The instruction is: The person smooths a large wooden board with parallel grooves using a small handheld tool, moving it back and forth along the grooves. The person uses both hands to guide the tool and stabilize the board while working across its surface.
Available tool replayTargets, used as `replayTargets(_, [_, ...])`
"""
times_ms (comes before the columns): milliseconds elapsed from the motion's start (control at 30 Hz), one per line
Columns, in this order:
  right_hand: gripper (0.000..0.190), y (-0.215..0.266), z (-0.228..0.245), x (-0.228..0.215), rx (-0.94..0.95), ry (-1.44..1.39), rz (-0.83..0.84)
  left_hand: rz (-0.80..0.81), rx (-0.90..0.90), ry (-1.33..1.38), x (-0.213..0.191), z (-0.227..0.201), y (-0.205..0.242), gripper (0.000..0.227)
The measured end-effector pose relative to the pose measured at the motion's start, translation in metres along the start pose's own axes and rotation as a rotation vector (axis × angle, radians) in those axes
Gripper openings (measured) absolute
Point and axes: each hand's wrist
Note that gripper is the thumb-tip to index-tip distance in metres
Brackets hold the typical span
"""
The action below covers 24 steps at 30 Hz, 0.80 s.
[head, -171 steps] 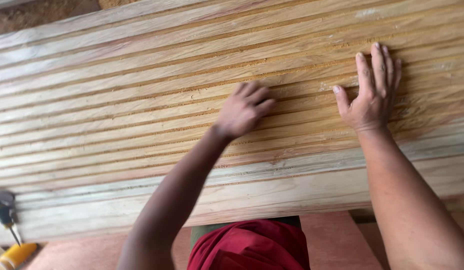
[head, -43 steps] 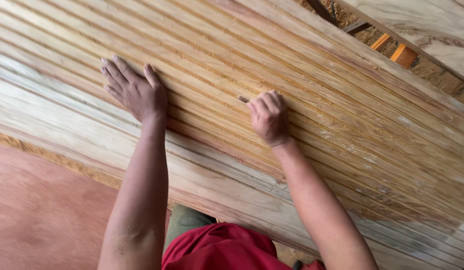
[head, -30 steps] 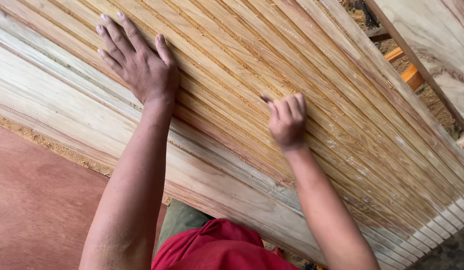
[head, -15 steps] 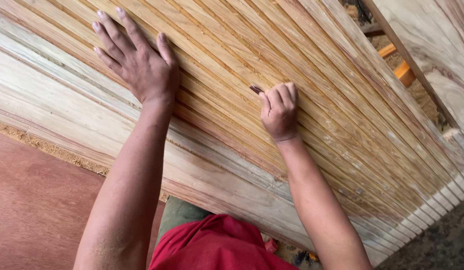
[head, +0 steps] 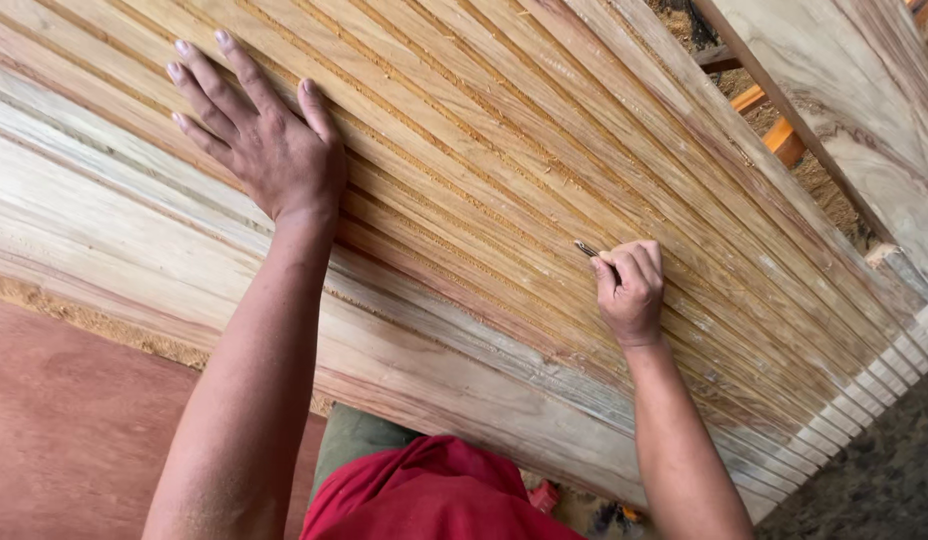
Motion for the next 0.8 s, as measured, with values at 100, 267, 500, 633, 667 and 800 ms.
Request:
replayTargets(100, [0.014, -0.022, 0.011, 0.014, -0.056, 0.047, -0.059, 0.002, -0.012, 0.008, 0.001, 0.0, -0.005, 0.079])
replayTargets(267, [0.011, -0.077, 0.04, 0.086, -0.231, -0.01, -0.026, -0.007, 0.009, 0.001, 0.006, 0.003, -0.006, 0.077])
replayTargets(500, [0.006, -0.077, 0.07, 0.035, -0.183, 0.01, 0.006, 0.026, -0.015, 0.038, -0.001, 0.001, -0.002, 0.078])
replayTargets(633, [0.008, -0.069, 0.06, 0.014, -0.16, -0.038, 0.005, -0.014, 0.005, 0.028, 0.007, 0.005, -0.011, 0.079])
replayTargets(667, [0.008, -0.068, 0.062, 0.026, -0.171, -0.049, 0.003, -0.017, 0.012, 0.011, 0.012, 0.008, -0.008, 0.078])
replayTargets(800, [0.011, -0.122, 0.092, 0.113, -0.305, -0.058, -0.086, -0.044, 0.01, 0.022, 0.017, 0.009, -0.016, 0.078])
Point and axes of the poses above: each hand's wrist, its own y-axis away from the middle knuckle, its own x-axis out of the palm, z = x × y, and after that the axes turned 5 degrees about x, right-handed
